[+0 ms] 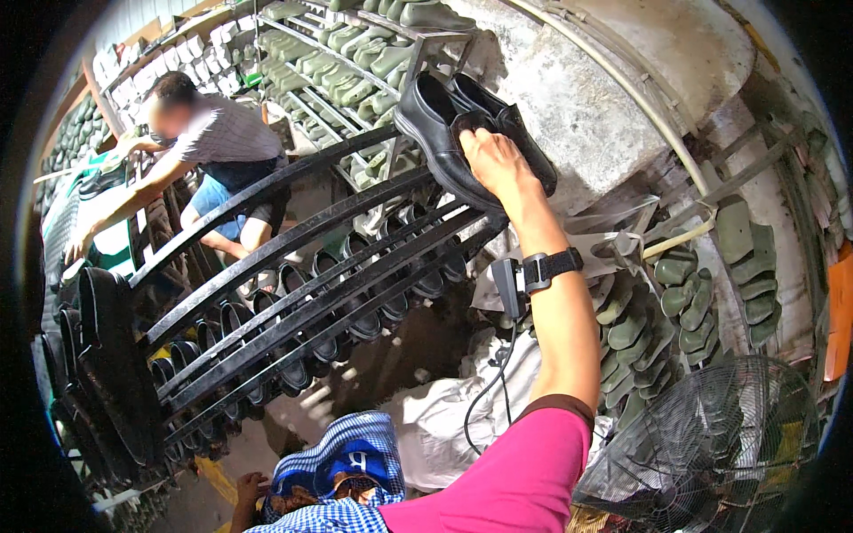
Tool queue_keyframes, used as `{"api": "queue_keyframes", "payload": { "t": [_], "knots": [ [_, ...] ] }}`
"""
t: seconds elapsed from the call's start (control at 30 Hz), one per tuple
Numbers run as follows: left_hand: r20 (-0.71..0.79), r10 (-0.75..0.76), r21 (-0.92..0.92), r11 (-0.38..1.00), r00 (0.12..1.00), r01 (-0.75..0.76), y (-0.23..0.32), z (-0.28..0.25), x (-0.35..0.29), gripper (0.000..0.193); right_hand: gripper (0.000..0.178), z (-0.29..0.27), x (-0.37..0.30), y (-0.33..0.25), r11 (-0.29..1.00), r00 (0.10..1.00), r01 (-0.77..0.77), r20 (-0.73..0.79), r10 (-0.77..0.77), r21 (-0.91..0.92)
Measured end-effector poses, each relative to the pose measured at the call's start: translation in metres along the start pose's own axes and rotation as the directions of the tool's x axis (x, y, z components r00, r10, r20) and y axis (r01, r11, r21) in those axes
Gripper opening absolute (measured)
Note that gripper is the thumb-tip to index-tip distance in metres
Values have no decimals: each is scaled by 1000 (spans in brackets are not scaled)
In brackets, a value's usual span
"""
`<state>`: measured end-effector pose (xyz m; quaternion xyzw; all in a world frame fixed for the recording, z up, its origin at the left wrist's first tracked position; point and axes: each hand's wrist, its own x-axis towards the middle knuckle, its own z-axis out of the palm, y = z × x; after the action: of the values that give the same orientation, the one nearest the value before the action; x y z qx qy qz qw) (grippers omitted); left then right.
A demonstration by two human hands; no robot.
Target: The recorder is walking through a shoe manufacturing facility, then stops at a rack to inspect several pairs of leather shoes.
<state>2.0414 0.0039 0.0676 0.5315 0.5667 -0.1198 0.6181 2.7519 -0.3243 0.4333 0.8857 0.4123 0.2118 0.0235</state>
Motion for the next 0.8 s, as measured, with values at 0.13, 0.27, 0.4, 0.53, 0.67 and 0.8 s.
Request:
{"api": "queue_keyframes", "payload": {
  "t": [0.13,0.27,0.4,0.53,0.67,0.8],
  "knots": [
    [-10,-30,5,1000,1000,30,0,2,8,27,11,0,-11,-7,979,992,-119,-12,123,167],
    [-15,-37,44,998,999,38,6,4,12,28,11,-4,-13,-13,842,953,-298,85,291,450],
    [-10,-17,100,995,1000,17,15,8,13,28,12,7,-19,-13,675,951,-46,-175,255,737],
    [-6,-17,63,998,1000,17,14,6,12,27,16,10,-23,-16,424,934,-161,-1,356,891],
    [19,8,65,998,1000,-10,22,10,12,26,15,25,-30,-4,428,897,-225,15,442,875],
    [-16,-4,85,996,1000,5,27,14,11,26,12,22,-37,17,128,783,-62,-31,621,990]
  ]
}}
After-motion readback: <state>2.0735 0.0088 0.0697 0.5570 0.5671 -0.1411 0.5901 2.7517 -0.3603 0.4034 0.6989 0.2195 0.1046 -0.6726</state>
